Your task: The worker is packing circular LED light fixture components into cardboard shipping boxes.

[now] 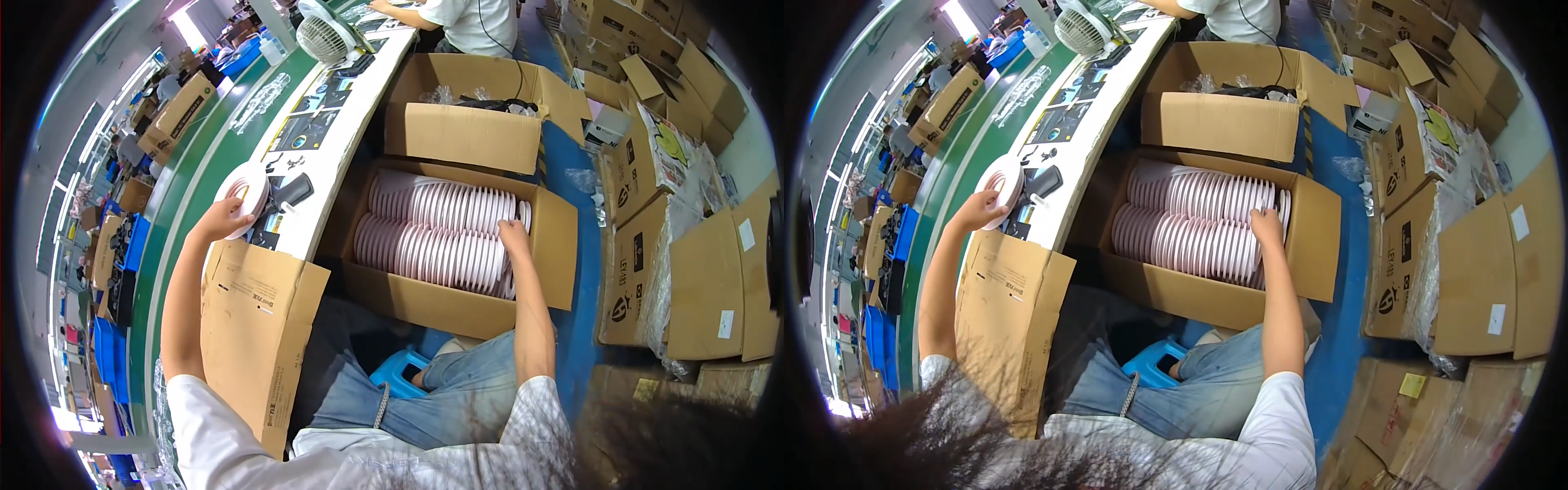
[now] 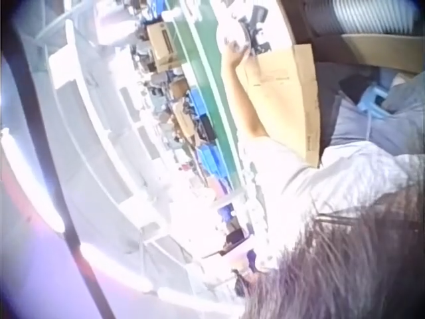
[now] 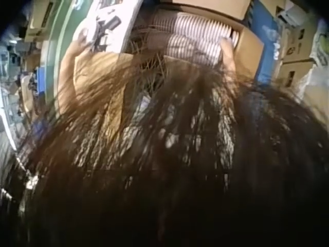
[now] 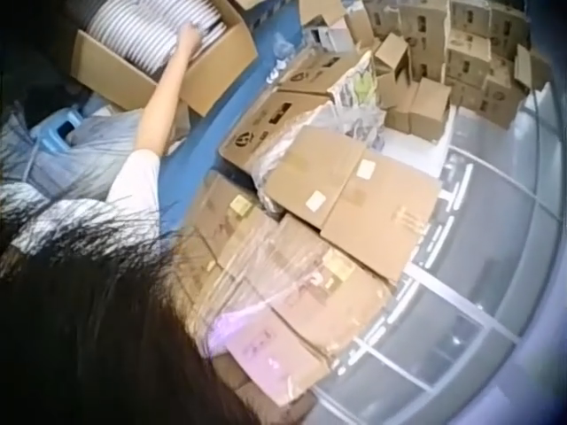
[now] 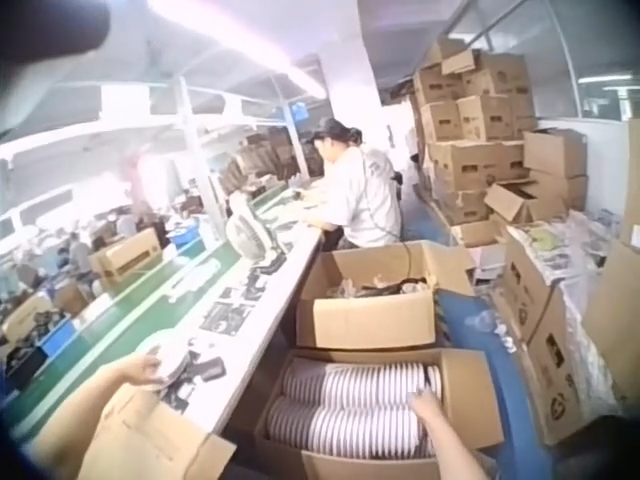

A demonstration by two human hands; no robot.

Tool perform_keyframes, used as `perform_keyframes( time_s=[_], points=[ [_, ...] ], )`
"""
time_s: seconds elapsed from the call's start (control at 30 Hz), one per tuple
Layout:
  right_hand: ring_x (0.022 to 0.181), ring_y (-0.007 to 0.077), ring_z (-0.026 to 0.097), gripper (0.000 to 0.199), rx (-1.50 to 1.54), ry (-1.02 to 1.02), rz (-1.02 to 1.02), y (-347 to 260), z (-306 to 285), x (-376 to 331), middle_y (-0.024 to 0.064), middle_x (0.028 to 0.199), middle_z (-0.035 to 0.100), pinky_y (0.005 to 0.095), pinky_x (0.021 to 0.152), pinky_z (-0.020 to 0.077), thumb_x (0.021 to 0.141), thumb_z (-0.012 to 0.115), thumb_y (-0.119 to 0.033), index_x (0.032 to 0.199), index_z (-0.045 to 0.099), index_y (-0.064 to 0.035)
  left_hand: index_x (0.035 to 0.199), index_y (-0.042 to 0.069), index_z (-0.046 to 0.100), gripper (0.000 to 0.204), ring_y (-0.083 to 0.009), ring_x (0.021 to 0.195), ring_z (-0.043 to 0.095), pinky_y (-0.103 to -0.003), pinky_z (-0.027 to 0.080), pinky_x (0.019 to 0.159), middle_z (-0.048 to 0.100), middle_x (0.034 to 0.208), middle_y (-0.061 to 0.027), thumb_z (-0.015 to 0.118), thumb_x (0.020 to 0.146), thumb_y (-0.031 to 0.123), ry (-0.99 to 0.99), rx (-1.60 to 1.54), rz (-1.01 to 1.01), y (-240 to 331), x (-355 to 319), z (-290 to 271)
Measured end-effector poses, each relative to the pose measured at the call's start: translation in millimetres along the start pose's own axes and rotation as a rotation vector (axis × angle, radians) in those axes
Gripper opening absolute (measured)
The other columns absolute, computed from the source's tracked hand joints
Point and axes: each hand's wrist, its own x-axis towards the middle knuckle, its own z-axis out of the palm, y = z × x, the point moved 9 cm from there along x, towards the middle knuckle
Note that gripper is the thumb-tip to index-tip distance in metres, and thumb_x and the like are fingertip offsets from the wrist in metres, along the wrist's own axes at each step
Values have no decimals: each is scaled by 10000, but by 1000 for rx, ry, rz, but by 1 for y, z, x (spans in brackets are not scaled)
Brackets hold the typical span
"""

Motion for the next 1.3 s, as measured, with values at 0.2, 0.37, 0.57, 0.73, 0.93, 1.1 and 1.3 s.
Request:
perform_keyframes(
  time_s=[0.2,0.37,0.57,0.73,0.93,1.1,1.3],
  points=[
    [963,345,636,473,30,-23,-26,6,-1,0,248,987,659,378,847,473,773,567,-307,1044,612,78,999,-26,622,502,-306,895,613,-376,464,803,651,968,-195,709,771,413,-22,-47,-3,-2,5,4],
    [1016,339,619,504,54,-99,48,5,-9,-3,249,1051,645,370,880,462,767,574,-302,1096,591,80,1063,-9,617,521,-323,957,608,-379,458,849,638,1034,-211,710,763,406,-107,42,-104,-16,4,14],
    [1032,315,598,516,159,-175,52,-32,6,-13,224,1082,628,365,890,448,784,580,-288,1143,561,82,1142,75,600,352,-323,1088,555,-431,387,948,616,1133,-137,665,805,156,574,37,212,11,-18,-59],
    [866,237,625,465,166,-71,-62,-20,-8,8,143,983,646,340,748,493,787,678,-257,1109,567,58,1051,33,597,359,-318,1088,521,-382,385,948,592,1056,-134,599,704,-56,771,-150,521,200,-40,-96],
    [782,212,673,228,833,-553,216,-67,25,-52,86,909,661,360,694,570,905,629,-221,1027,585,-34,1038,-8,636,363,-373,959,607,-407,485,859,645,1006,-211,639,777,244,72,-332,670,378,7,35],
    [910,207,644,305,1020,-780,224,-93,69,-91,74,1008,649,362,754,540,904,639,-244,1133,549,-64,1139,-111,580,725,-382,1003,625,-386,483,885,618,1063,-320,694,765,500,-174,-725,344,355,42,204],
    [854,200,650,323,963,-775,257,-75,61,-85,80,965,652,343,740,540,887,664,-246,1105,582,-21,1138,-92,602,545,-193,857,677,-287,503,803,702,889,-189,759,774,283,-317,-980,266,380,24,237]
  ],
)
